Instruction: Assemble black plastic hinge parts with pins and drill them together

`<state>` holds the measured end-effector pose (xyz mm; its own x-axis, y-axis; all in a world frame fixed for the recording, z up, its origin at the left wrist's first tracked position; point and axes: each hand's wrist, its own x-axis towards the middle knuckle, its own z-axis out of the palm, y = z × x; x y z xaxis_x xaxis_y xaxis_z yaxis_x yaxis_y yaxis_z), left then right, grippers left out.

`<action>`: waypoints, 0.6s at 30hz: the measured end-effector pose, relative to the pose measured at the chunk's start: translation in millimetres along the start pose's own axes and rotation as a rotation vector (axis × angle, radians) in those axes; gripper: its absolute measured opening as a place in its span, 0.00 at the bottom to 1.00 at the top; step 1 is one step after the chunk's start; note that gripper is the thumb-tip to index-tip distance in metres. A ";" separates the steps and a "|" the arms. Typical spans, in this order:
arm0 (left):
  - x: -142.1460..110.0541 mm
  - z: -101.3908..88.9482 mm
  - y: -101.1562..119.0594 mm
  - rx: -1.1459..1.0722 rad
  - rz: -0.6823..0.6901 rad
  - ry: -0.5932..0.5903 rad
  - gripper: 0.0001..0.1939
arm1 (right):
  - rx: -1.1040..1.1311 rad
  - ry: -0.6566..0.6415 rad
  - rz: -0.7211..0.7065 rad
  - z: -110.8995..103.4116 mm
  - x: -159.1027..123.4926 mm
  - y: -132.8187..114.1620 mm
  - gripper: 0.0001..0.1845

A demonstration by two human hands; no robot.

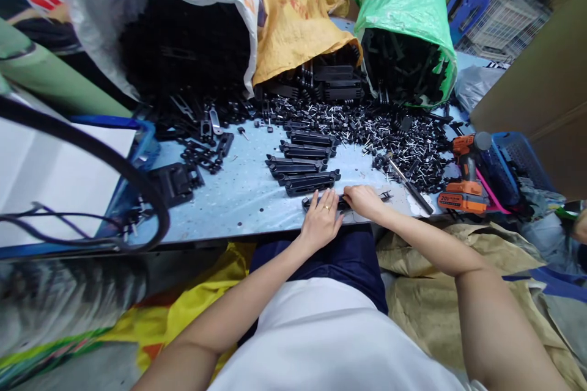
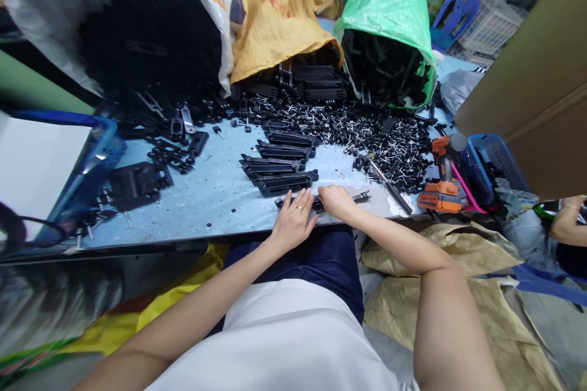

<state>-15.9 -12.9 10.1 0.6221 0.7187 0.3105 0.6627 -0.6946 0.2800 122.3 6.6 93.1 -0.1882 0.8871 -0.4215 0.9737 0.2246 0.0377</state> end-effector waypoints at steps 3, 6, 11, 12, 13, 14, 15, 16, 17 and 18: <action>-1.6 1.5 0.1 -0.001 -0.003 0.005 0.26 | -0.070 -0.039 -0.172 -4.8 0.1 6.8 0.14; -2.3 1.5 -0.3 -0.005 0.009 0.005 0.26 | -0.150 -0.068 -0.351 -9.6 -1.6 11.8 0.14; -2.1 2.2 -0.3 -0.011 0.009 0.014 0.26 | -0.079 -0.019 -0.074 -6.6 -2.9 2.6 0.16; -2.2 3.0 -0.4 -0.014 0.007 0.019 0.26 | -0.064 -0.015 -0.024 -5.0 -2.0 -1.0 0.16; -2.5 3.9 -0.5 -0.018 0.006 0.023 0.27 | -0.052 -0.012 0.004 -3.6 -0.7 -4.4 0.16; -2.8 4.8 -0.7 -0.022 0.006 0.026 0.27 | -0.042 -0.011 0.019 -2.4 0.9 -7.3 0.15; -3.2 5.6 -0.9 -0.025 0.006 0.027 0.27 | -0.034 -0.012 0.029 -1.6 2.7 -9.6 0.15; -3.4 6.3 -1.1 -0.028 0.005 0.027 0.28 | -0.031 -0.015 0.035 -1.2 4.4 -11.2 0.14; -3.6 6.9 -1.3 -0.031 0.004 0.026 0.28 | -0.034 -0.019 0.033 -1.0 6.0 -11.9 0.13; -3.6 7.1 -1.4 -0.035 0.002 0.024 0.28 | -0.041 -0.023 0.022 -1.0 7.3 -12.0 0.13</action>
<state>-16.1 -14.4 2.1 0.6132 0.7165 0.3324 0.6461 -0.6971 0.3107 109.0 10.9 90.5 -0.1636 0.8826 -0.4408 0.9713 0.2222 0.0845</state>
